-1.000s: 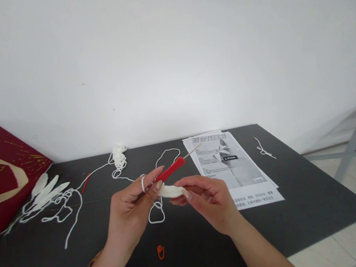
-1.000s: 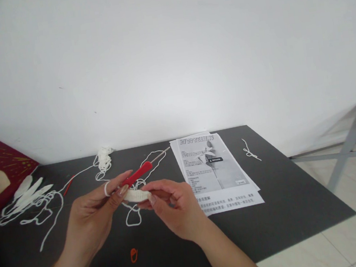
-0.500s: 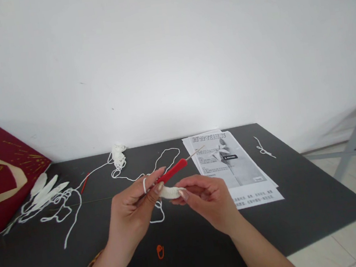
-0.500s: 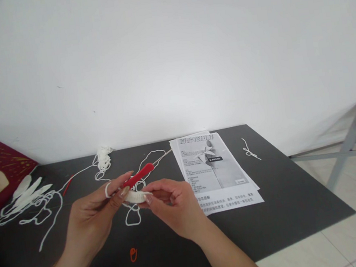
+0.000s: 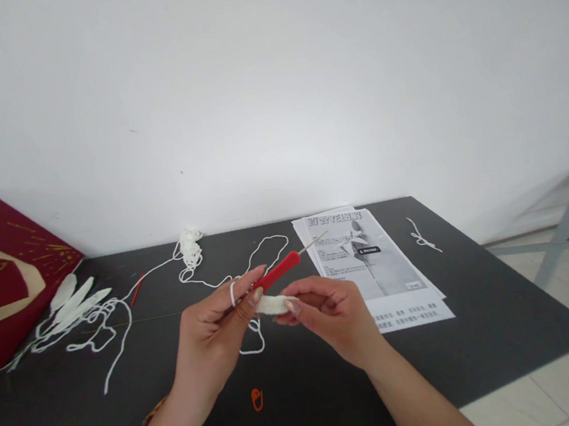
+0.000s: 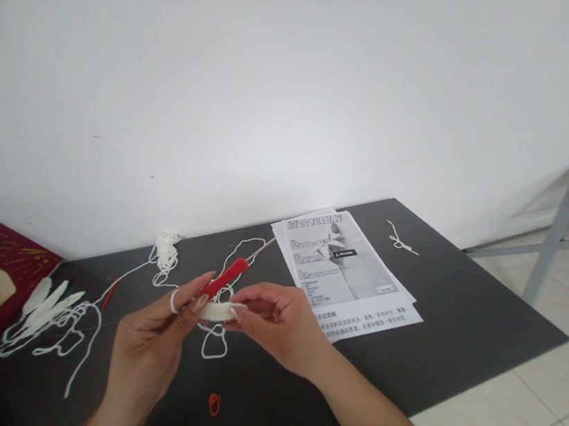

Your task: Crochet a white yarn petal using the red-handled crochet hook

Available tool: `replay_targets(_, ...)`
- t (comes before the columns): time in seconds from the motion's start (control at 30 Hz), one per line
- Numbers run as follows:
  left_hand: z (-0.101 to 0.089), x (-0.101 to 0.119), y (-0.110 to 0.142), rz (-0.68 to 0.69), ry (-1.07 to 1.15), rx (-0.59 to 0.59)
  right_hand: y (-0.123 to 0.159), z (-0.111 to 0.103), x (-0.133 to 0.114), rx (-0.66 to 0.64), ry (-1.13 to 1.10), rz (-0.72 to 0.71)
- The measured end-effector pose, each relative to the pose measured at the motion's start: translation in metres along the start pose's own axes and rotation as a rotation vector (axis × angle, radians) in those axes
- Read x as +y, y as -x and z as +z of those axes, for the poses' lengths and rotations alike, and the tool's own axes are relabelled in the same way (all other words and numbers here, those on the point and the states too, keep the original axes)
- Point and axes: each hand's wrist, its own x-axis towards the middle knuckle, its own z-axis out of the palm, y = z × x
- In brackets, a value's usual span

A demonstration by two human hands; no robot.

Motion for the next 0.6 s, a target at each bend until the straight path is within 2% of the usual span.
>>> replay_targets(0.6,0.0012,0.0002,0.0011,0.008,0.009,-0.025,-0.0008,0.0003,0.0031,-0.020,0.003,-0.013)
